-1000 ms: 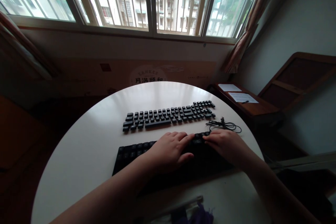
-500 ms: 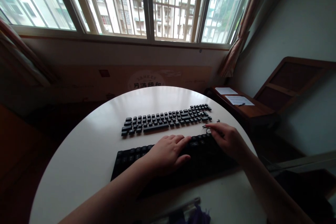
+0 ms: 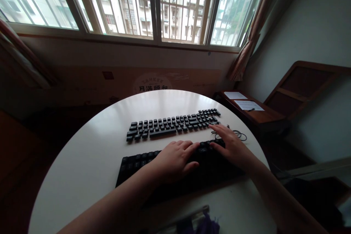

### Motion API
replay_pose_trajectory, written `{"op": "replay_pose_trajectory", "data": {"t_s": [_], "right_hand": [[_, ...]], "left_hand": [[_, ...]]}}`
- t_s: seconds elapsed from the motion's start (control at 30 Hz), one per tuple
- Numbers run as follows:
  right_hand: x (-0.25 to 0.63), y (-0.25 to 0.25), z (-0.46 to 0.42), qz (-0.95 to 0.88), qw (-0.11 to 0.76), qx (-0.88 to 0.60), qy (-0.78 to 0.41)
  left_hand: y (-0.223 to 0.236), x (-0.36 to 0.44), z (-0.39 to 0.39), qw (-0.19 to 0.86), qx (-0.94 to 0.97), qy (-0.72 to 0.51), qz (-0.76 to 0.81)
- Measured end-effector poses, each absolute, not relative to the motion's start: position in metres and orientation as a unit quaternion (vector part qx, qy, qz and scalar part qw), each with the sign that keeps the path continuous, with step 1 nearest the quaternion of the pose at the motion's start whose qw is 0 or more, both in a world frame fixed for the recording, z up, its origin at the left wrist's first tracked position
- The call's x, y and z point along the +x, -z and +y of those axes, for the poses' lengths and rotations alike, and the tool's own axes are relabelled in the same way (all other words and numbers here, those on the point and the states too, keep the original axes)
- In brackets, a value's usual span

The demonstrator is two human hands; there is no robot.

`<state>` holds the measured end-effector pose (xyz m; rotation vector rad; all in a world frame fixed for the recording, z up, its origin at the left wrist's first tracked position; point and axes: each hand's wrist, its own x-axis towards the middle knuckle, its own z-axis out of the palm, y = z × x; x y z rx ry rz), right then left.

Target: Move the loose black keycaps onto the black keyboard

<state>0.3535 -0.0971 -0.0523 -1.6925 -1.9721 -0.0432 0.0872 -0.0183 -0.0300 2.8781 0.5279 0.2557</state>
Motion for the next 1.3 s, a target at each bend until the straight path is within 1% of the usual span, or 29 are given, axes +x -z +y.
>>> {"op": "replay_pose_trajectory", "data": {"t_s": [0.3, 0.47, 0.6, 0.7, 0.77, 0.87, 1.03, 1.3], "right_hand": [[0.354, 0.057, -0.096, -0.718, 0.204, -0.664, 0.045], [0.35, 0.056, -0.099, -0.711, 0.187, -0.676, 0.055], [0.351, 0.04, -0.092, -0.716, 0.194, -0.661, 0.11], [0.36, 0.019, -0.067, -0.729, 0.194, -0.641, 0.143], [0.368, 0.006, -0.038, -0.729, 0.162, -0.649, 0.146], [0.379, -0.007, 0.012, -0.712, 0.09, -0.685, 0.125], [0.395, -0.013, 0.079, -0.707, 0.031, -0.701, 0.089], [0.4, -0.007, 0.117, -0.704, -0.065, -0.706, 0.024]], "left_hand": [[0.03, 0.087, -0.019, 0.098, 0.975, -0.088, 0.18], [0.031, 0.087, -0.02, 0.096, 0.975, -0.089, 0.178], [0.033, 0.086, -0.02, 0.086, 0.976, -0.1, 0.176], [0.034, 0.085, -0.02, 0.08, 0.977, -0.102, 0.171], [0.035, 0.085, -0.019, 0.078, 0.978, -0.1, 0.168], [0.036, 0.084, -0.019, 0.077, 0.977, -0.102, 0.168], [0.037, 0.083, -0.02, 0.081, 0.976, -0.109, 0.171], [0.039, 0.083, -0.019, 0.084, 0.976, -0.114, 0.168]]}}
